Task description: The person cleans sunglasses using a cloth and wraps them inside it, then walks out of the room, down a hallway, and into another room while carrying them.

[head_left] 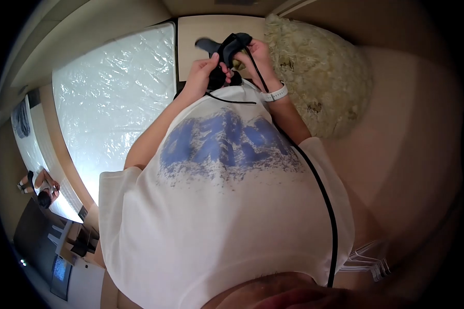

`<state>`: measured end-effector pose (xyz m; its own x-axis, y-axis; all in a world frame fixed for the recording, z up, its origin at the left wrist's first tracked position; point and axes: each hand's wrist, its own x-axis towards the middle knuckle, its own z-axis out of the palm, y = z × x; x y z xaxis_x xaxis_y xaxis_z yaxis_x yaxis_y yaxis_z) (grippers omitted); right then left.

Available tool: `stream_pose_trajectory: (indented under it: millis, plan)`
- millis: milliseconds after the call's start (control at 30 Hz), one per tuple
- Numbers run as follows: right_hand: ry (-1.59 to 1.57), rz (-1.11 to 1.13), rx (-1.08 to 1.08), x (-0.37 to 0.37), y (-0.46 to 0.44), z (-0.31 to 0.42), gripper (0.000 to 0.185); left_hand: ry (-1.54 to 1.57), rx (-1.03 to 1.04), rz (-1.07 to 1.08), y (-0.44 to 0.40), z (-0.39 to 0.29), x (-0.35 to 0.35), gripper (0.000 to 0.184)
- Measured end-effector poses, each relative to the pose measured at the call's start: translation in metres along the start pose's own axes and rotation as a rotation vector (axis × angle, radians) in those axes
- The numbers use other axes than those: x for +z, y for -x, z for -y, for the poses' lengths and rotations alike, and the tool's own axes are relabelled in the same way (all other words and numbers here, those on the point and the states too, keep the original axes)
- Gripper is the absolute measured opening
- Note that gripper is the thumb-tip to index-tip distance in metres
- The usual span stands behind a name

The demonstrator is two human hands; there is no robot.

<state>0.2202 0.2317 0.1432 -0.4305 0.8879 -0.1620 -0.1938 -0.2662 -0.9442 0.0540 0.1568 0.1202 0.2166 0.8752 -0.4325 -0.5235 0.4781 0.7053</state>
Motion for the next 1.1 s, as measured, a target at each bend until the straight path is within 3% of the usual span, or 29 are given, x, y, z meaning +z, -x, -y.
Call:
stream_pose_trajectory:
  millis: [100, 267, 333, 367, 533, 600, 667, 733, 800, 867, 1000, 1100]
  plan:
    - [-0.122, -0.186, -0.092, -0.006, -0.008, -0.005, 0.007, -0.014, 0.039, 0.025, -0.003, -0.003, 0.001, 0.049]
    - [-0.13, -0.133, 0.048, -0.004, -0.003, 0.003, 0.01, -0.033, -0.043, 0.093, -0.015, -0.004, -0.001, 0.053]
    - [-0.08, -0.015, 0.092, -0.003, 0.004, 0.017, 0.015, -0.055, -0.059, 0.07, -0.013, -0.008, 0.0, 0.053]
    - [-0.017, -0.05, 0.012, -0.022, -0.003, -0.01, 0.017, -0.051, -0.032, 0.081, -0.013, -0.009, 0.001, 0.053]
    - [-0.11, -0.244, -0.06, -0.012, -0.009, -0.001, 0.014, -0.052, -0.044, 0.187, -0.021, -0.004, -0.004, 0.053]
    - [-0.211, -0.047, 0.187, 0.001, 0.004, 0.017, 0.011, -0.046, -0.045, 0.155, -0.02, 0.001, -0.003, 0.052]
    - [-0.051, -0.018, 0.132, -0.003, 0.003, 0.02, 0.015, 0.014, -0.098, 0.039, -0.021, 0.0, 0.0, 0.053]
    - [-0.045, -0.135, -0.093, -0.029, -0.011, -0.025, 0.021, -0.004, -0.013, 0.102, -0.023, 0.004, -0.005, 0.055]
    - [-0.016, -0.178, -0.066, -0.037, -0.016, -0.021, 0.027, -0.015, 0.013, 0.141, -0.024, 0.008, -0.007, 0.056]
    - [-0.004, -0.214, -0.08, -0.027, -0.01, -0.013, 0.022, -0.023, 0.018, 0.184, -0.024, 0.013, -0.005, 0.057]
    - [-0.149, -0.144, 0.123, 0.0, -0.001, 0.016, 0.008, 0.0, -0.026, 0.173, -0.022, 0.007, -0.002, 0.056]
    - [-0.137, -0.052, 0.199, -0.013, -0.002, 0.009, 0.013, 0.003, -0.076, 0.095, -0.018, 0.0, 0.005, 0.054]
